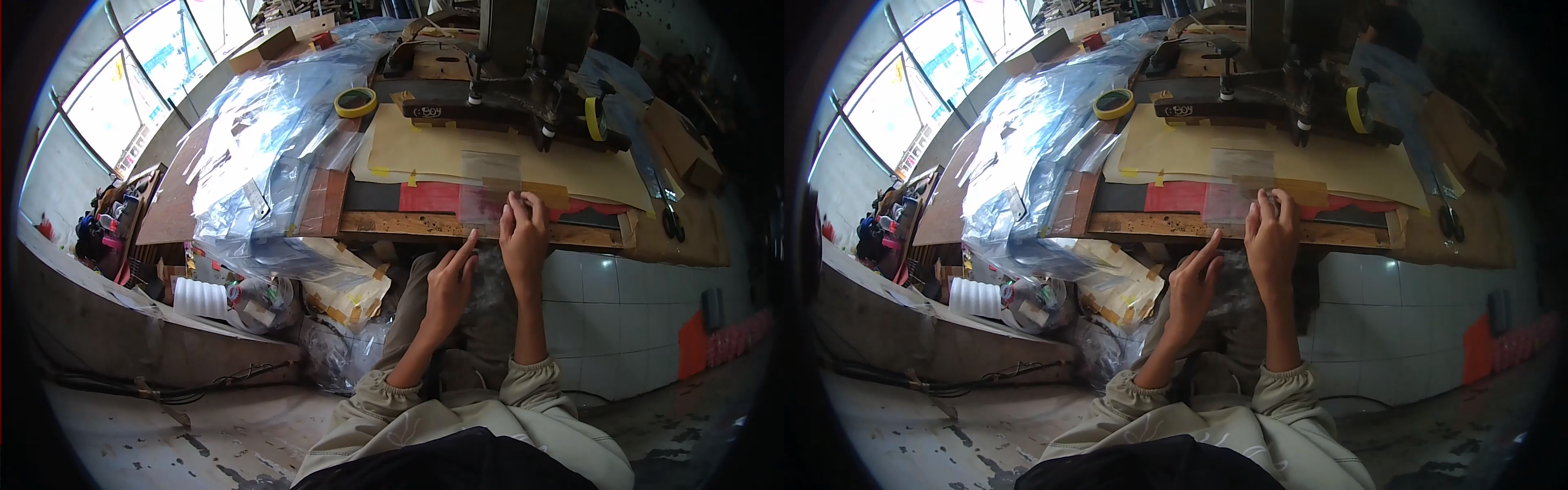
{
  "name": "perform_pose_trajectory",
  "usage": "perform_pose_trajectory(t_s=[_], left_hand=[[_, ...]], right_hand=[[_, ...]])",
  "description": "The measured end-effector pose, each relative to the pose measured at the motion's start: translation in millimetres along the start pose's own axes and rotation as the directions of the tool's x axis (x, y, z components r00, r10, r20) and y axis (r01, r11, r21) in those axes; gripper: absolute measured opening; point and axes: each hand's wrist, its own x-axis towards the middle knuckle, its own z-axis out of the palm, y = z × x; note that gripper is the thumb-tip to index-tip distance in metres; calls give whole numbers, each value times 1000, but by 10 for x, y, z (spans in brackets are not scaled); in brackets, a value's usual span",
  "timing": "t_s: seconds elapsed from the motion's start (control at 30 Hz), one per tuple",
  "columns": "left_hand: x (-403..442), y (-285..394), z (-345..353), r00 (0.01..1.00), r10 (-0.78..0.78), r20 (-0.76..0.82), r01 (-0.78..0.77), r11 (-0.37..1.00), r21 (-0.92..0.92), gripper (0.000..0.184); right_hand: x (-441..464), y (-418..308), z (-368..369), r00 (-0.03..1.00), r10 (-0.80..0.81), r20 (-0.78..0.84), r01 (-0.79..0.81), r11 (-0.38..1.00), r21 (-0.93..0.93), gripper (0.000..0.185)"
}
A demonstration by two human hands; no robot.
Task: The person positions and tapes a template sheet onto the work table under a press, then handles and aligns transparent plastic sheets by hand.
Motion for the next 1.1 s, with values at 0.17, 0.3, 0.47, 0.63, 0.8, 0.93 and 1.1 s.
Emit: perform_pose_trajectory(t_s=[0.17, 0.3, 0.47, 0.63, 0.8, 0.93, 1.1], left_hand=[[0, -1, 2, 1000, 10, -6, -10, 1000, -11, 49], [-2, -26, 5, 999, 43, -6, -43, 999, -20, 49], [2, -56, 15, 994, 110, -23, -111, 993, -27, 49], [-3, -14, -8, 1000, 19, 3, -19, 1000, 1, 49], [-1, -7, -13, 1000, 17, 6, -17, 1000, -5, 49], [-1, -13, -13, 1000, 23, 2, -23, 1000, -5, 49], [6, -32, 3, 999, 42, -14, -42, 999, -18, 49]], right_hand=[[-1, 2, -6, 1000, -8, 0, 8, 1000, -13, 23], [2, -13, -22, 1000, -18, -5, 18, 999, -30, 23], [-1, -11, -8, 1000, -2, -4, 2, 1000, -24, 23], [0, -23, -20, 1000, -7, 0, 7, 1000, -25, 23], [-1, -12, -14, 1000, -7, 1, 7, 1000, -15, 23], [-1, -13, -10, 1000, 0, 2, 0, 1000, -10, 23], [2, -4, -6, 1000, -4, 6, 4, 1000, -15, 23]])
